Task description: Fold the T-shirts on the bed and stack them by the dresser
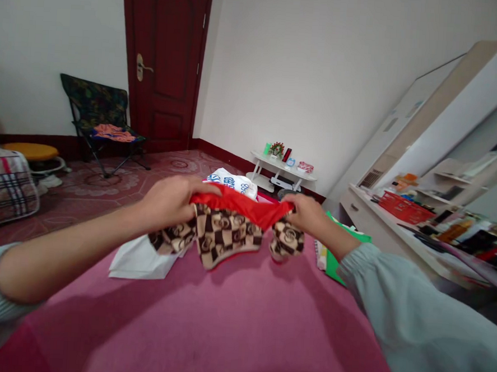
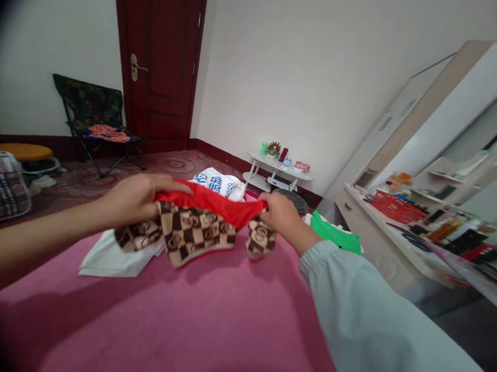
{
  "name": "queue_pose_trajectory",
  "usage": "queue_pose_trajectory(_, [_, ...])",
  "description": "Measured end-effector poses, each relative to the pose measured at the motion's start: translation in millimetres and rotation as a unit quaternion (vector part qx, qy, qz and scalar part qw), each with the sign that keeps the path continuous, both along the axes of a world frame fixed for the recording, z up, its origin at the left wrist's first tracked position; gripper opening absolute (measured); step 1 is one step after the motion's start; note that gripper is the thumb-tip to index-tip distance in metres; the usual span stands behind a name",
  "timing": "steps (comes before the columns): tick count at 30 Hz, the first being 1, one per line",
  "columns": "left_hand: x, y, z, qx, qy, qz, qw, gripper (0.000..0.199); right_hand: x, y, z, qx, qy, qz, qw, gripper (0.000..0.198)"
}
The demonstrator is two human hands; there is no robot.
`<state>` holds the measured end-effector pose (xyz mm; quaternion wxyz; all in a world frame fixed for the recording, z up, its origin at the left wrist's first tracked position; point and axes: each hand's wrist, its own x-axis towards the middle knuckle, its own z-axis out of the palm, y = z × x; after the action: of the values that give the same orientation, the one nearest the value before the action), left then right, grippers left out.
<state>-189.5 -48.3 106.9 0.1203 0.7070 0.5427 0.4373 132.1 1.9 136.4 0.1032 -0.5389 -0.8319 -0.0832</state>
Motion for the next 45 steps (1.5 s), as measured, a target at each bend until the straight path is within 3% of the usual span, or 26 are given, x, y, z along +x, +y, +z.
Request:
queue_pose_trajectory(2, [-2.4,26.1,10.7,0.074,0.167,0.047,0.982,0.048,-8.7,20.2,8.3,0.106,0.053,-0.011,0.993,0.041])
queue_pose_trajectory(4, [-3.7,47.0,-2.8,0.103,0.278,0.065,0.953,0.053,-11.2,25.2,-6.4,0.113,0.086,-0.008,0.99,0.048])
queue_pose_trajectory(6, [-5.0,62.3,-38.4,0.078,0.345,0.05,0.934,0.05,-4.3,19.7,-40.1,0.069,0.081,-0.001,0.994,0.043])
queue_pose_trajectory(8, [-6.4,71.8,-83.8,0.008,0.388,0.011,0.922,0.046,16.3,11.5,-80.7,0.027,0.055,0.005,0.998,0.038])
queue_pose_trajectory(10, [-7.7,76.4,-123.1,0.0,0.383,0.033,0.923,0.049,52.8,7.0,-115.0,0.007,0.037,-0.014,0.999,0.033])
queue_pose_trajectory(12, [-8.9,78.4,-146.0,0.01,0.375,0.05,0.926,0.051,103.3,8.0,-135.9,0.025,0.01,-0.087,0.996,0.032])
queue_pose_trajectory(15, [-10.0,80.0,-152.1,0.014,0.375,0.052,0.926,0.051,188.4,15.0,-146.6,0.074,0.01,-0.213,0.974,0.042])
queue_pose_trajectory(18, [-9.7,80.3,-147.0,0.02,0.375,0.053,0.925,0.051,256.0,18.9,-151.2,0.051,0.066,-0.394,0.915,0.053])
queue_pose_trajectory(20, [-9.1,79.5,-145.8,0.028,0.369,0.052,0.928,0.05,281.7,17.1,-156.4,0.024,0.093,-0.437,0.894,0.052])
queue_pose_trajectory(23, [-8.8,77.9,-147.0,0.032,0.361,0.054,0.931,0.05,293.3,10.2,-163.8,0.018,0.152,-0.442,0.884,0.041])
queue_pose_trajectory(27, [-9.0,77.4,-148.0,0.031,0.362,0.065,0.929,0.05,279.6,1.1,-161.7,0.052,0.191,-0.458,0.867,0.028])
queue_pose_trajectory(31, [-8.7,76.9,-146.7,0.033,0.361,0.066,0.93,0.05,243.1,-2.2,-136.8,0.146,0.217,-0.453,0.852,0.027])
queue_pose_trajectory(33, [-8.3,76.1,-146.3,0.039,0.357,0.061,0.931,0.05,212.3,-7.6,-115.3,0.219,0.288,-0.406,0.839,0.03])
queue_pose_trajectory(35, [-8.3,75.3,-146.6,0.039,0.35,0.06,0.934,0.05,170.5,-23.2,-91.0,0.28,0.395,-0.314,0.817,0.034])
queue_pose_trajectory(37, [-9.2,75.1,-147.7,0.039,0.338,0.06,0.939,0.05,119.3,-52.8,-68.5,0.29,0.46,-0.216,0.811,0.033])
queue_pose_trajectory(38, [-10.0,75.1,-148.2,0.04,0.329,0.056,0.942,0.049,92.1,-72.2,-59.4,0.267,0.471,-0.179,0.822,0.031])
queue_pose_trajectory(39, [-11.2,75.2,-148.6,0.044,0.316,0.049,0.946,0.048,65.6,-93.5,-52.3,0.21,0.464,-0.138,0.849,0.028])
queue_pose_trajectory(41, [-13.6,74.9,-147.8,0.051,0.271,0.022,0.961,0.046,20.8,-134.8,-44.3,-0.006,0.391,-0.028,0.92,0.017])
queue_pose_trajectory(43, [-15.2,72.7,-143.5,0.042,0.188,-0.01,0.981,0.046,-4.5,-162.9,-44.4,-0.199,0.355,0.027,0.913,0.009])
queue_pose_trajectory(44, [-15.0,70.4,-139.7,0.03,0.133,-0.022,0.99,0.047,-8.2,-168.9,-47.6,-0.244,0.357,0.033,0.901,0.01])
queue_pose_trajectory(45, [-13.9,67.0,-134.7,0.017,0.075,-0.032,0.997,0.05,-6.3,-169.2,-53.1,-0.248,0.372,0.027,0.894,0.013])
